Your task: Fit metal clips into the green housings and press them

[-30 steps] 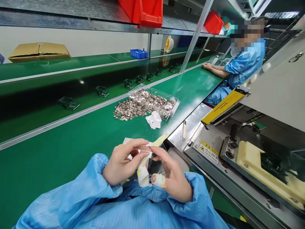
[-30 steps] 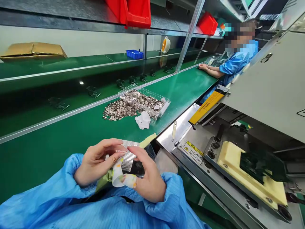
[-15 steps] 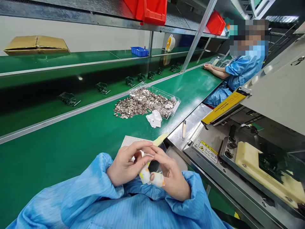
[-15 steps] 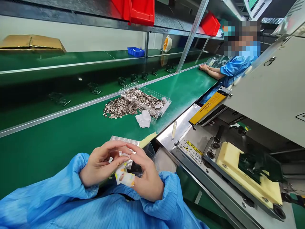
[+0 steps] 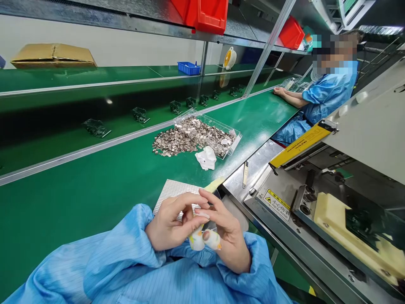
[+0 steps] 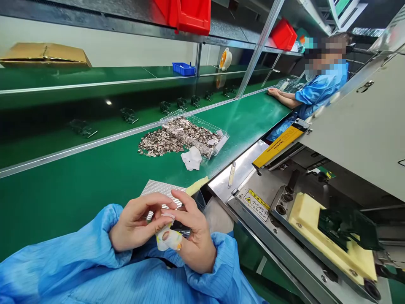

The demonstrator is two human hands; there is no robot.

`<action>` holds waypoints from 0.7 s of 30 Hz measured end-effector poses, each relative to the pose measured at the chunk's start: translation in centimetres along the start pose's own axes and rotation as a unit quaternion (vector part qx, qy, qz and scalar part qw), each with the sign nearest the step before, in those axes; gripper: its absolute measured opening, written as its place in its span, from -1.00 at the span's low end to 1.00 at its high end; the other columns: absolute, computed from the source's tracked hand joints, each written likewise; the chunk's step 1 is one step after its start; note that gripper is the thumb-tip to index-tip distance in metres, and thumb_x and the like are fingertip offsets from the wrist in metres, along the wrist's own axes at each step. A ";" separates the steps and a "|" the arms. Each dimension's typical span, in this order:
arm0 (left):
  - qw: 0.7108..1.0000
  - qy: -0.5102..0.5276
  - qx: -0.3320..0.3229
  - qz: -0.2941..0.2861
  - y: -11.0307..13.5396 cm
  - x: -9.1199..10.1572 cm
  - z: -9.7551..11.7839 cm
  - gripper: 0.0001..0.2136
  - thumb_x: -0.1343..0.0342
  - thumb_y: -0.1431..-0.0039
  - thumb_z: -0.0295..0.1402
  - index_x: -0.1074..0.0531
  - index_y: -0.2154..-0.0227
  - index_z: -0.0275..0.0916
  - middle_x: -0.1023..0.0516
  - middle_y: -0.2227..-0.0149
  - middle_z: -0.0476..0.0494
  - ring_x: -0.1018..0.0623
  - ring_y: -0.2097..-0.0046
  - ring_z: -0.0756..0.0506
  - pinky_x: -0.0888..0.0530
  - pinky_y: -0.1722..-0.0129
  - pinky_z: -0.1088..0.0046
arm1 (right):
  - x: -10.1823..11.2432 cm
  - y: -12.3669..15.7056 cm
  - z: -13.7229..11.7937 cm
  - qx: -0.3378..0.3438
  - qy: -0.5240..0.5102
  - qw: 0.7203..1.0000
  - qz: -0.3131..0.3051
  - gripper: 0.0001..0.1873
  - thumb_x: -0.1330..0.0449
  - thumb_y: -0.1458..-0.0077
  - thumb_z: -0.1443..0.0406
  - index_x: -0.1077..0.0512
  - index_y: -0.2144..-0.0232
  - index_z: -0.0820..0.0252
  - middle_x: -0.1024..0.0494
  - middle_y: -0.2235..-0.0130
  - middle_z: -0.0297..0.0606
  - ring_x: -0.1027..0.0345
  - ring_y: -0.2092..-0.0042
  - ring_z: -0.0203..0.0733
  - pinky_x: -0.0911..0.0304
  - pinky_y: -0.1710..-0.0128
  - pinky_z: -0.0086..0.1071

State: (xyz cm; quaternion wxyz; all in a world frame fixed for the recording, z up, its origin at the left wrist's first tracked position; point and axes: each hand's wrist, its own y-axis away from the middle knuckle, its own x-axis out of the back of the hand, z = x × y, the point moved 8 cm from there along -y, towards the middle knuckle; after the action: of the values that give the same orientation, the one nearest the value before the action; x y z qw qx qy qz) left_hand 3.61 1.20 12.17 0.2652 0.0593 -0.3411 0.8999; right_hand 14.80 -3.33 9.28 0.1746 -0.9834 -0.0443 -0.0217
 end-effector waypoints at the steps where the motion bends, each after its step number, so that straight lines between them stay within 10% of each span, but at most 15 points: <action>1: 1.000 -0.005 -0.003 -0.001 -0.1 0.0 0.2 -0.77 -0.19 -0.16 -0.48 -0.40 0.11 -0.23 -0.61 0.31 -0.11 -0.40 0.58 0.12 -0.39 0.57 0.65 | 0.0 0.0 0.0 -0.003 -0.005 1.000 0.005 -0.66 -0.26 -0.16 0.12 -0.50 -0.02 -0.20 -0.27 -0.28 -0.23 -0.21 -0.25 0.04 -0.18 -0.20 -0.06; 21: 0.999 -0.046 0.005 -0.016 -0.4 -0.6 0.5 -0.90 -0.20 -0.14 -0.44 -0.45 0.26 -0.26 -0.54 0.54 0.02 -0.43 0.58 0.08 -0.35 0.56 0.63 | 0.4 0.2 1.1 -0.071 -0.070 0.994 0.040 -0.80 -0.25 -0.18 0.18 -0.60 0.14 -0.17 -0.42 -0.19 -0.24 -0.29 -0.20 0.04 -0.28 -0.13 -0.05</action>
State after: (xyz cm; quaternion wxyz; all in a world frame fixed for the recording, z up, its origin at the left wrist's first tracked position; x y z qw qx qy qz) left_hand 4.31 0.92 12.62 0.2632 0.1070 -0.3471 0.8938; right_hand 15.20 -3.13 8.22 0.1015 -0.9934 -0.0152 0.0512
